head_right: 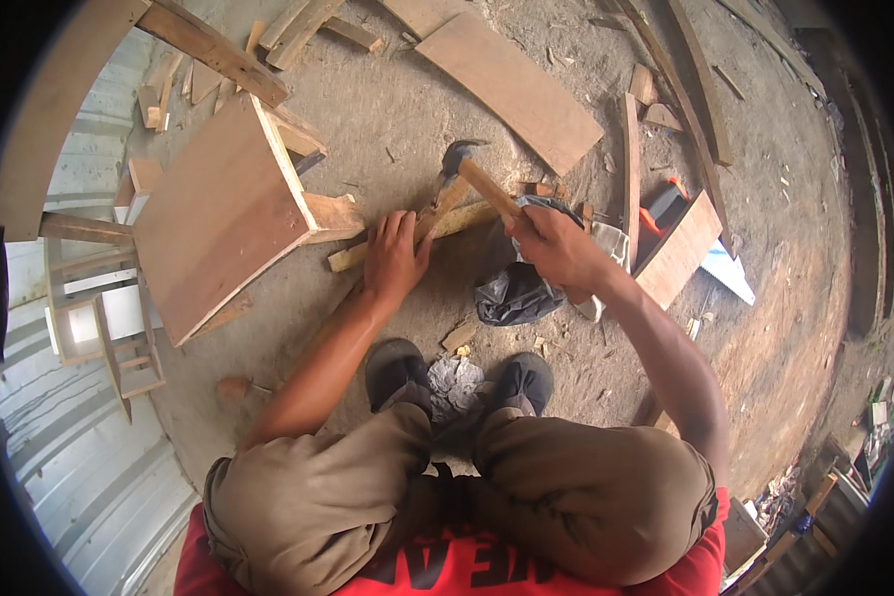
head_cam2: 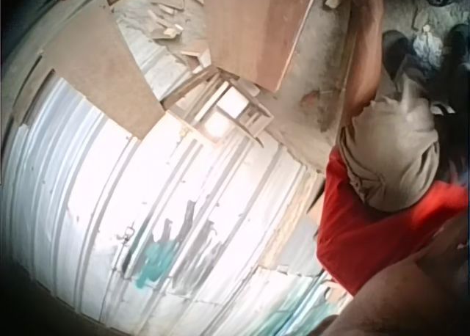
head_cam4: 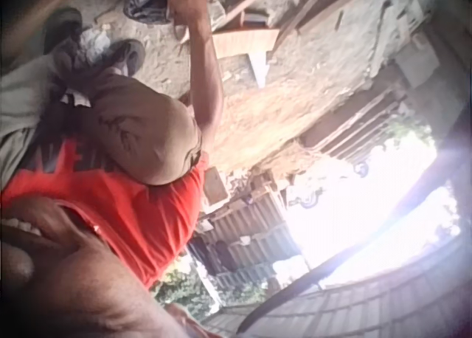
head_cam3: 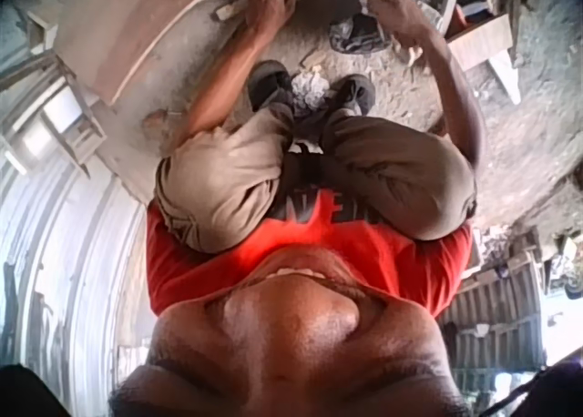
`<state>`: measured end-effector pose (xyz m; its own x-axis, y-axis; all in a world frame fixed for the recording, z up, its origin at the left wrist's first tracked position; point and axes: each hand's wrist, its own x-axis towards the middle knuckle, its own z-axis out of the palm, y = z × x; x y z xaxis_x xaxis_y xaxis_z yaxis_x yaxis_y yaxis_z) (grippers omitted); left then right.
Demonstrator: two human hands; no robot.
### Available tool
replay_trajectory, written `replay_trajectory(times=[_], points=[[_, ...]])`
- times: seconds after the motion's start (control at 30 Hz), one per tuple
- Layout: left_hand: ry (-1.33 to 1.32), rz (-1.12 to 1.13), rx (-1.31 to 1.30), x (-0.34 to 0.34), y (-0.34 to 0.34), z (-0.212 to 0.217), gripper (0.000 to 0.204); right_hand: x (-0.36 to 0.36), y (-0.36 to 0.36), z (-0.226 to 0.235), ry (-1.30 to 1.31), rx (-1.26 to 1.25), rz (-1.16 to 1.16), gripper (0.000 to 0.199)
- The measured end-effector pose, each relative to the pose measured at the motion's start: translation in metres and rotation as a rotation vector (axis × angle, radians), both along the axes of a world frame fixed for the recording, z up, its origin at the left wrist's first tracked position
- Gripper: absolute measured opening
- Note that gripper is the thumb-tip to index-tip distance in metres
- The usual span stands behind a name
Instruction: The person uses a hammer to pry apart and break wooden pieces from a disassembled chair or stool. They repeatedly strike joints and legs to separate components, then switch to a hand saw to cut a wooden plank into smaller pieces.
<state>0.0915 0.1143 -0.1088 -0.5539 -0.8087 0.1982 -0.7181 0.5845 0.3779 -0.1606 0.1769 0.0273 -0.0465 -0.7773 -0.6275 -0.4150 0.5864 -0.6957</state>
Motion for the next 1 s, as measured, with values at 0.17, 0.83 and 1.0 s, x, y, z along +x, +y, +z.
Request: replay_trajectory(times=[0.17, 0.83, 1.0], points=[[-0.011, 0.021, -0.021, -0.002, 0.001, -0.001, 0.036, -0.017, -0.035, 0.034, 0.077, -0.052, 0.016, 0.029], [-0.044, 0.03, -0.043, 0.002, 0.0, 0.0, 0.037, -0.015, -0.039, 0.02, 0.18, -0.105, 0.293, 0.036], [-0.083, 0.052, -0.026, 0.006, 0.0, -0.003, 0.039, 0.005, -0.029, 0.021, 0.203, -0.176, 0.201, 0.04]])
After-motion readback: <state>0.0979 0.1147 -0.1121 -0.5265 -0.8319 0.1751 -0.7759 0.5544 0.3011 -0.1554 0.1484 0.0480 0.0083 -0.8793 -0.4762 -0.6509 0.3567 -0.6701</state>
